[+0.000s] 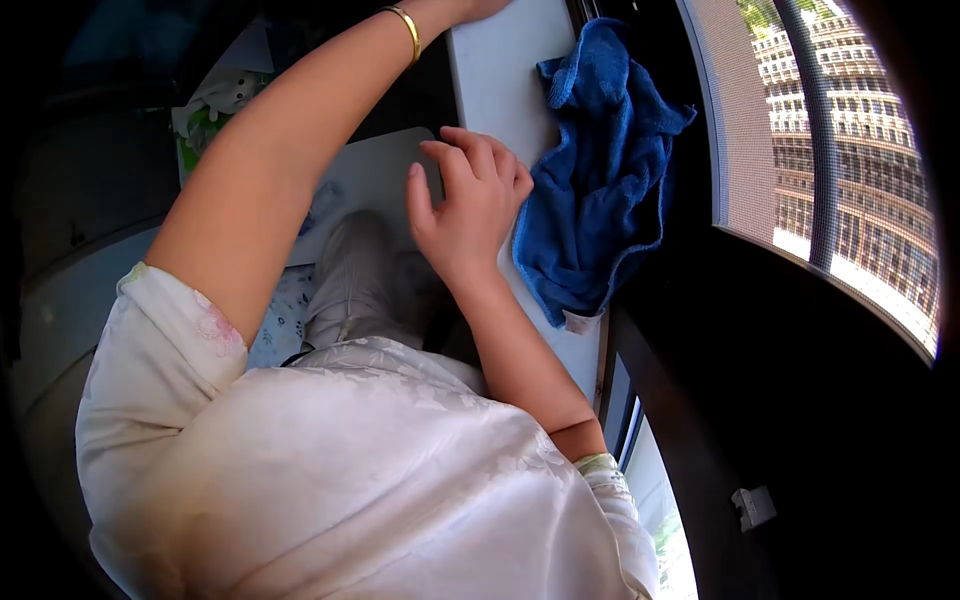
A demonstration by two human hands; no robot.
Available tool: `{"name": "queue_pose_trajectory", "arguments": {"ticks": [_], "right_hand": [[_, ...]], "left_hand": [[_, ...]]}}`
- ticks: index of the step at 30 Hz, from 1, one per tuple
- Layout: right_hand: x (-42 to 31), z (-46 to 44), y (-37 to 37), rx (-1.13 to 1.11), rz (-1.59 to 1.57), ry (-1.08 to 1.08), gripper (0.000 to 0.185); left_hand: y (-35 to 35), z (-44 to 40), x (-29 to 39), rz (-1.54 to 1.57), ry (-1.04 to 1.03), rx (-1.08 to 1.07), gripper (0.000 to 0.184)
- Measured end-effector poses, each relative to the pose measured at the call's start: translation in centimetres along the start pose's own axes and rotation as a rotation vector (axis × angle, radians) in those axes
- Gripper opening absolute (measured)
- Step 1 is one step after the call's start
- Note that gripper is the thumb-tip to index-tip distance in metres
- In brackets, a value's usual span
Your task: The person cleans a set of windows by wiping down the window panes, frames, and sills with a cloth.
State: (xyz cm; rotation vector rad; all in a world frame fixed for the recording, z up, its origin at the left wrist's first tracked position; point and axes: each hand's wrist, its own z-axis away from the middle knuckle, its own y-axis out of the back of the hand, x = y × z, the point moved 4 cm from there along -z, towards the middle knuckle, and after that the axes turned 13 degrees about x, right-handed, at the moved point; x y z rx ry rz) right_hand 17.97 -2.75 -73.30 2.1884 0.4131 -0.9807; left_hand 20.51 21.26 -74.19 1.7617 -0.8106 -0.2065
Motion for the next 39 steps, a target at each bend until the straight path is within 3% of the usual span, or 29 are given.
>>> {"name": "queue_pose_trajectory", "arguments": {"ticks": [6,9,11,16,18,19,20,22,25,28,30,32,33,35,36,38,39], "right_hand": [[-0.3,-0.2,0.1,-0.04,-0.014,-0.002,0.021],[-1.2,0.0,-0.3,-0.067,0.081,0.098,0.02],[-2.5,0.5,-0.9,-0.123,0.229,0.176,0.02],[-4.9,3.0,-9.7,-1.071,0.428,0.362,0.032],[-3.4,6.1,-16.0,-0.732,-0.202,0.005,0.03],[-3.0,6.3,-17.1,-0.623,-0.314,0.035,0.032],[-3.1,5.9,-17.8,-0.516,-0.418,0.077,0.034],[-3.7,5.4,-19.2,-0.434,-0.21,0.55,0.043],[-2.3,2.7,-19.9,-0.968,-0.078,0.35,0.049],[-2.5,1.0,-19.2,-1.001,0.004,0.178,0.047],[-1.7,2.0,-19.5,-0.912,-0.617,-0.424,0.047],[-0.2,4.6,-21.1,-0.777,-0.837,-0.575,0.047],[1.0,7.0,-22.9,-0.734,-0.748,-0.431,0.047],[1.8,8.8,-25.7,-0.818,-0.247,0.008,0.039],[1.9,9.3,-26.7,-0.912,0.173,0.296,0.032],[-2.5,2.6,-20.8,-1.128,0.464,0.385,0.028],[-2.3,2.7,-20.9,-1.092,0.464,0.4,0.028]], "left_hand": [[0.4,0.0,-0.1,0.009,-0.008,0.009,0.058],[-1.2,-0.1,-0.8,-0.133,-0.056,0.116,0.055],[-1.7,-0.3,-0.9,-0.1,-0.025,0.076,0.055],[-1.3,-0.3,-0.6,-0.076,-0.005,0.032,0.056],[-1.6,-0.5,-0.6,-0.054,-0.006,0.044,0.055],[-1.6,-0.4,-0.6,-0.045,-0.007,0.045,0.054],[-1.3,-0.4,-0.6,-0.032,-0.005,0.043,0.055],[-1.0,-0.4,-0.5,-0.065,-0.012,0.027,0.055],[-1.1,-0.4,-0.4,-0.044,-0.016,0.023,0.054],[-0.9,-0.8,-0.4,-0.013,-0.012,0.002,0.056],[-1.4,-0.4,-0.7,-0.021,-0.061,0.148,0.057],[-0.7,0.0,-0.4,0.067,-0.128,0.255,0.057],[0.6,0.6,0.1,0.162,-0.17,0.289,0.056],[3.9,2.6,2.6,0.383,-0.35,0.428,0.056],[5.2,4.0,4.7,0.553,-0.378,0.311,0.063],[6.6,6.8,9.4,0.769,-0.532,0.139,0.071],[6.3,8.2,10.9,0.7,-0.638,-0.002,0.069]]}}
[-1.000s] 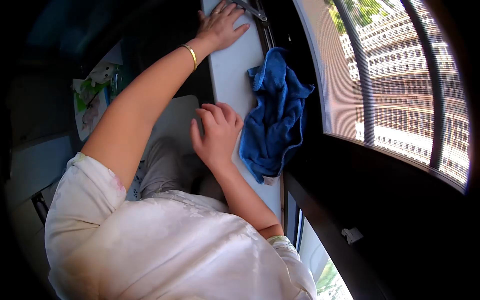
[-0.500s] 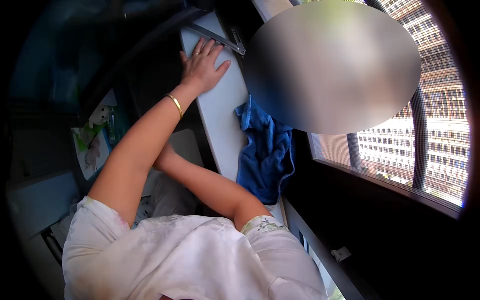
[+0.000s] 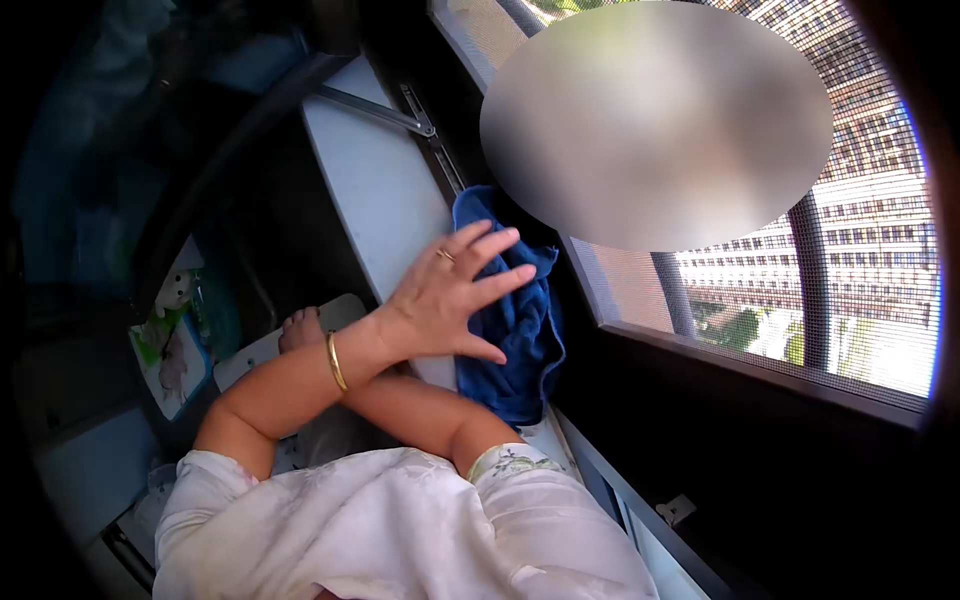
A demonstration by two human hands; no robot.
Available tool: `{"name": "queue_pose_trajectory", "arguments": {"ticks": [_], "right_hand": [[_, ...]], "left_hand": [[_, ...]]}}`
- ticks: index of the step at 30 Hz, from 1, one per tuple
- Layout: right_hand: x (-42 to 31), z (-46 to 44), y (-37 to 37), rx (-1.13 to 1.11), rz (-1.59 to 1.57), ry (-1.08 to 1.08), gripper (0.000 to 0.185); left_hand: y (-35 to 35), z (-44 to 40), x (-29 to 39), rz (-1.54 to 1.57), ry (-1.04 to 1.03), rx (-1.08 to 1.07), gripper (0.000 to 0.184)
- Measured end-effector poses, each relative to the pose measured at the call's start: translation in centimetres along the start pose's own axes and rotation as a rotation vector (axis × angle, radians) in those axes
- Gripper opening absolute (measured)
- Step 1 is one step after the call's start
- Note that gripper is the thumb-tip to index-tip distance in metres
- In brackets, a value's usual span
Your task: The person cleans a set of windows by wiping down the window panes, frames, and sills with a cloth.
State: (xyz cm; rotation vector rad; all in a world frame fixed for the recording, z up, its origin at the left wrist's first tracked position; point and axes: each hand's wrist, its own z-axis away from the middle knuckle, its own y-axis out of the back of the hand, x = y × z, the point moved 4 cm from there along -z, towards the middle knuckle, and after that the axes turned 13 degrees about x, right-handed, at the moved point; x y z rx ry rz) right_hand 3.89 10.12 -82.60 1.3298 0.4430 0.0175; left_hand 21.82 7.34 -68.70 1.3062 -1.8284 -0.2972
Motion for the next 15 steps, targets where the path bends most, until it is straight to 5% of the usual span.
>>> {"name": "queue_pose_trajectory", "arguments": {"ticks": [2,5,7,8,12,14,15], "right_hand": [[0.2,0.1,0.5,0.075,0.022,0.004,0.028],[0.9,1.5,4.3,0.091,-0.019,-0.048,0.028],[0.4,0.6,-2.1,0.296,-1.164,-0.067,0.03],[0.3,0.0,-3.9,0.355,-1.347,-0.058,0.03],[-0.8,-0.8,-3.4,0.465,-0.422,0.062,0.033],[-0.6,0.0,-0.9,0.507,-0.592,0.013,0.035],[0.1,0.9,0.7,0.509,-1.053,-0.069,0.037]], "left_hand": [[-2.2,0.6,0.9,-0.112,-0.049,-0.134,0.051],[-1.6,-0.8,-2.6,-0.143,-0.061,-0.009,0.025],[2.6,-2.5,-7.1,-0.316,0.127,0.295,0.021],[5.1,-3.3,-8.9,-0.451,0.197,0.426,0.024],[9.0,-6.4,-12.2,-0.379,0.148,0.589,0.03],[7.3,-8.0,-11.3,-0.787,0.093,0.446,0.04],[5.3,-8.1,-11.9,-0.751,0.153,0.325,0.044]]}}
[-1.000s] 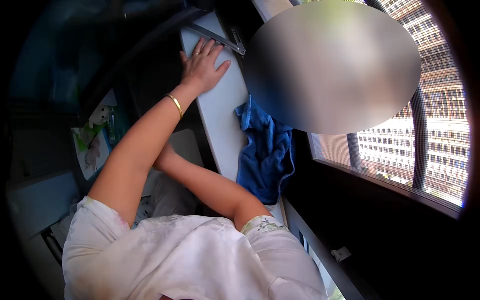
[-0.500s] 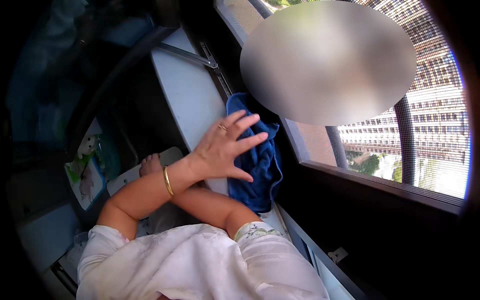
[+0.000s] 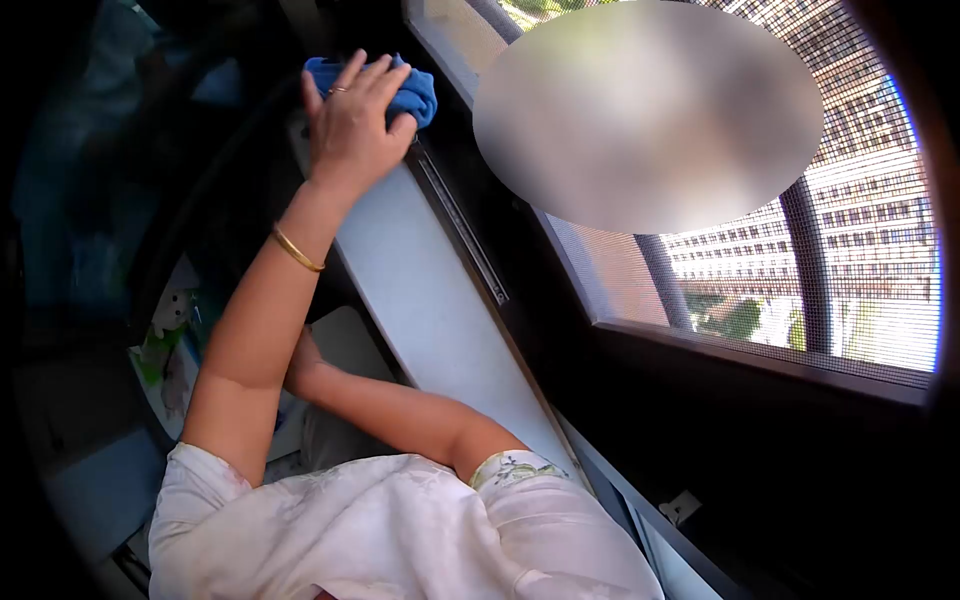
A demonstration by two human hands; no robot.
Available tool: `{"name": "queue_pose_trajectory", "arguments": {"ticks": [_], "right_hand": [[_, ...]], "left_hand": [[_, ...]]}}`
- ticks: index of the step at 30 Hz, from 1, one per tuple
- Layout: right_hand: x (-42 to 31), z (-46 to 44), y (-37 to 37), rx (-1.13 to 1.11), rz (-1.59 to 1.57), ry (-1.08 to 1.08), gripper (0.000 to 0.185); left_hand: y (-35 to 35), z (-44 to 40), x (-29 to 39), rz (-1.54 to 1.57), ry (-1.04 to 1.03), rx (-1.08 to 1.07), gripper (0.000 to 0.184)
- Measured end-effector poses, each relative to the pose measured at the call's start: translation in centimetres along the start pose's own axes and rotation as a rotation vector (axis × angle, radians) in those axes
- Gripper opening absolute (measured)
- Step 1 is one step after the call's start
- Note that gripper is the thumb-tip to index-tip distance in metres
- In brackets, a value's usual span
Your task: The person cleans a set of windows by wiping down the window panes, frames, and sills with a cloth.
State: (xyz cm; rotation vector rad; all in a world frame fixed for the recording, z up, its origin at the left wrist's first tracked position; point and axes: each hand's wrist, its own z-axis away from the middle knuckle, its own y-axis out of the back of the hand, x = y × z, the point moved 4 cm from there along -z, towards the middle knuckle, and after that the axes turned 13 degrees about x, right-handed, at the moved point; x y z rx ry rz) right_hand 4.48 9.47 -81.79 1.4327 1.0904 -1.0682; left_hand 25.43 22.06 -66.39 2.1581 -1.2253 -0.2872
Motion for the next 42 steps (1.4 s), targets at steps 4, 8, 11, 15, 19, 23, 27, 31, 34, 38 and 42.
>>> {"name": "queue_pose_trajectory", "arguments": {"ticks": [4,8,11,15,19,23,27,31,34,38,42], "right_hand": [[5.6,2.5,-4.6,-0.234,-1.155,-0.361,0.039],[4.3,2.1,-5.5,-0.163,-0.595,-0.219,0.037],[2.1,2.1,-5.1,-0.155,-0.182,-0.142,0.037],[0.5,1.7,-3.4,-0.191,0.138,-0.069,0.037],[-1.7,0.0,-0.4,-0.23,0.408,-0.039,0.037],[-1.6,-0.9,-0.6,-0.33,0.517,-0.121,0.038],[3.4,0.4,-6.2,-0.158,0.695,0.073,0.035],[3.1,0.9,-6.0,-0.116,0.671,0.161,0.034],[2.2,1.3,-4.7,-0.078,0.718,0.286,0.034],[1.0,0.9,-2.8,-0.024,0.233,-0.044,0.036],[2.2,1.2,-5.0,-0.248,0.419,-0.071,0.042]], "left_hand": [[-3.3,3.7,2.3,0.102,0.053,-0.071,0.04],[0.4,5.8,5.4,0.393,-0.08,-0.174,0.03],[3.1,8.3,8.8,0.694,-0.225,-0.258,0.03],[2.9,7.8,7.6,0.64,-0.243,-0.227,0.034],[-0.4,4.7,3.3,0.365,-0.145,-0.186,0.029],[-1.3,3.5,2.4,0.344,-0.128,-0.172,0.03],[-3.7,1.7,-2.8,0.193,0.117,-0.071,0.034],[-7.9,-0.3,-6.7,0.009,0.14,0.119,0.039],[-7.0,0.2,-2.6,0.178,0.112,-0.158,0.031],[-1.2,3.3,2.8,0.266,-0.077,-0.238,0.037],[0.7,2.8,1.5,0.681,0.14,-0.239,0.03]]}}
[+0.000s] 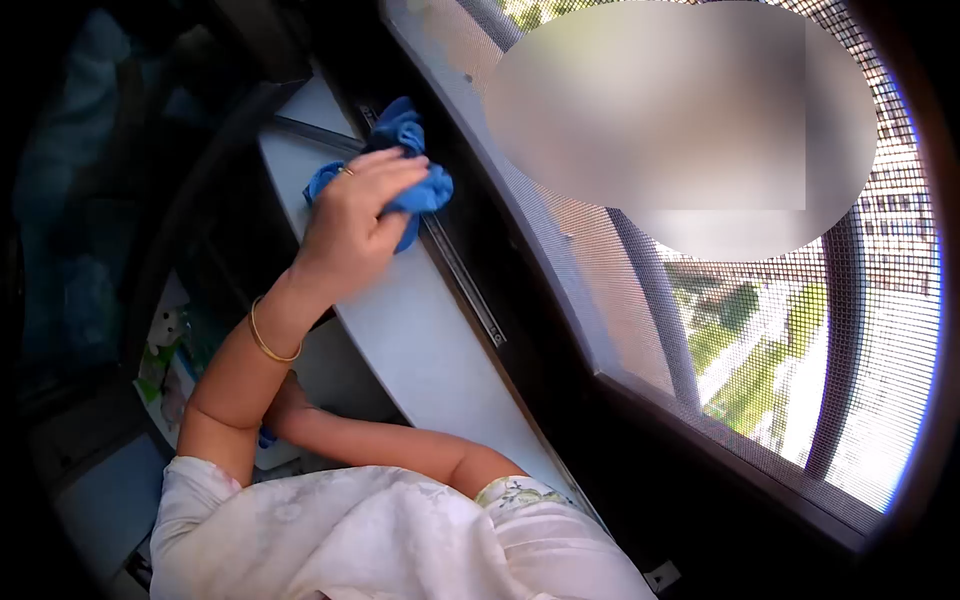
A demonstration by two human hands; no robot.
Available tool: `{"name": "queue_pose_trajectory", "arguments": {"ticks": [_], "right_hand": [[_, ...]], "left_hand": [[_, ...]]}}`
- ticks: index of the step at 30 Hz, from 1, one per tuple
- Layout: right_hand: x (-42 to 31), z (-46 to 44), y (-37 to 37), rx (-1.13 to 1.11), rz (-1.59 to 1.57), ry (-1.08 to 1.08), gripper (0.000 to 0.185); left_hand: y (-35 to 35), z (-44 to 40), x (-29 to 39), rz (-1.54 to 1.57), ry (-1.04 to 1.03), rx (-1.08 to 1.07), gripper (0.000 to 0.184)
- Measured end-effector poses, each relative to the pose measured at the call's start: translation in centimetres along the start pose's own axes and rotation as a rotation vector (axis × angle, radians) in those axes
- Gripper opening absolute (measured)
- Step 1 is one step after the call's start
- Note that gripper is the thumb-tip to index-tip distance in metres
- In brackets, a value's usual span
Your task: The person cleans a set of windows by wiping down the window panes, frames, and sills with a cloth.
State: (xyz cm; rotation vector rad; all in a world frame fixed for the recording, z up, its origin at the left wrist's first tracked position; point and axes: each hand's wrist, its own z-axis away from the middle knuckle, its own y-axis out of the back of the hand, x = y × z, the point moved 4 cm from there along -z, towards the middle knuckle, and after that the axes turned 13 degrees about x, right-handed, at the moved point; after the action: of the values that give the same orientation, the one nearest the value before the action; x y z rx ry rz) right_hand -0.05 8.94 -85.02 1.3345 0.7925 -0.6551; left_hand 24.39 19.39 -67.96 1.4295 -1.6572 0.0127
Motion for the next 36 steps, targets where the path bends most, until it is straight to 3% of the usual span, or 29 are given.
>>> {"name": "queue_pose_trajectory", "arguments": {"ticks": [1,2,3,5,8,9,10,12,16,19,21,23,25,27,29,34,36], "right_hand": [[-0.2,-0.4,-0.1,-0.156,0.172,0.05,0.044],[-0.5,-0.6,1.0,-0.17,0.115,0.018,0.044],[-0.8,-0.5,2.2,-0.185,0.057,-0.015,0.044],[-1.4,0.0,4.3,-0.195,-0.076,-0.068,0.043],[-1.8,0.9,4.9,-0.144,-0.36,-0.046,0.043],[-1.9,1.1,4.8,-0.143,-0.408,-0.034,0.043],[-1.8,1.2,4.5,-0.144,-0.441,-0.025,0.043],[-1.6,1.2,4.4,-0.15,-0.479,-0.018,0.043],[-1.3,1.2,4.4,-0.161,-0.524,-0.018,0.043],[-1.5,1.4,4.3,-0.168,-0.556,-0.024,0.043],[-1.5,1.4,4.3,-0.171,-0.571,-0.022,0.042],[-1.4,1.3,4.5,-0.168,-0.569,-0.01,0.042],[-1.7,1.2,4.3,-0.162,-0.573,-0.009,0.042],[-1.8,1.2,4.3,-0.165,-0.575,0.001,0.042],[-1.9,1.2,4.2,-0.166,-0.573,0.003,0.042],[-2.1,1.4,4.6,-0.173,-0.581,-0.001,0.042],[-2.0,1.4,4.9,-0.184,-0.597,-0.003,0.042]], "left_hand": [[1.0,-1.0,-1.1,0.153,0.179,0.119,0.025],[1.8,-1.9,-2.9,0.305,0.403,0.246,0.029],[2.9,-3.2,-4.0,0.175,0.364,0.442,0.031],[3.3,-5.3,-4.0,0.241,0.435,0.599,0.033],[-2.5,-4.6,-4.2,-0.052,0.453,0.436,0.034],[-4.5,-3.8,-2.8,-0.257,0.164,0.436,0.029],[-5.1,-3.2,-0.5,-0.298,0.021,0.493,0.029],[-4.9,-2.1,1.5,-0.187,0.025,0.328,0.033],[-5.6,2.9,7.1,-0.012,-0.173,0.117,0.034],[-6.4,5.3,9.6,0.11,-0.339,0.131,0.02],[-6.1,4.0,7.9,0.057,-0.408,0.221,0.017],[-5.2,1.2,4.3,-0.018,-0.206,0.28,0.023],[-4.1,-2.2,-0.2,-0.21,-0.022,0.386,0.017],[-4.3,-4.2,-4.7,-0.201,0.165,0.509,0.013],[-4.0,-4.3,-3.0,-0.308,0.01,0.491,0.012],[-5.4,1.4,4.9,-0.07,-0.116,0.168,0.012],[-6.2,4.2,8.7,-0.06,-0.264,0.018,0.005]]}}
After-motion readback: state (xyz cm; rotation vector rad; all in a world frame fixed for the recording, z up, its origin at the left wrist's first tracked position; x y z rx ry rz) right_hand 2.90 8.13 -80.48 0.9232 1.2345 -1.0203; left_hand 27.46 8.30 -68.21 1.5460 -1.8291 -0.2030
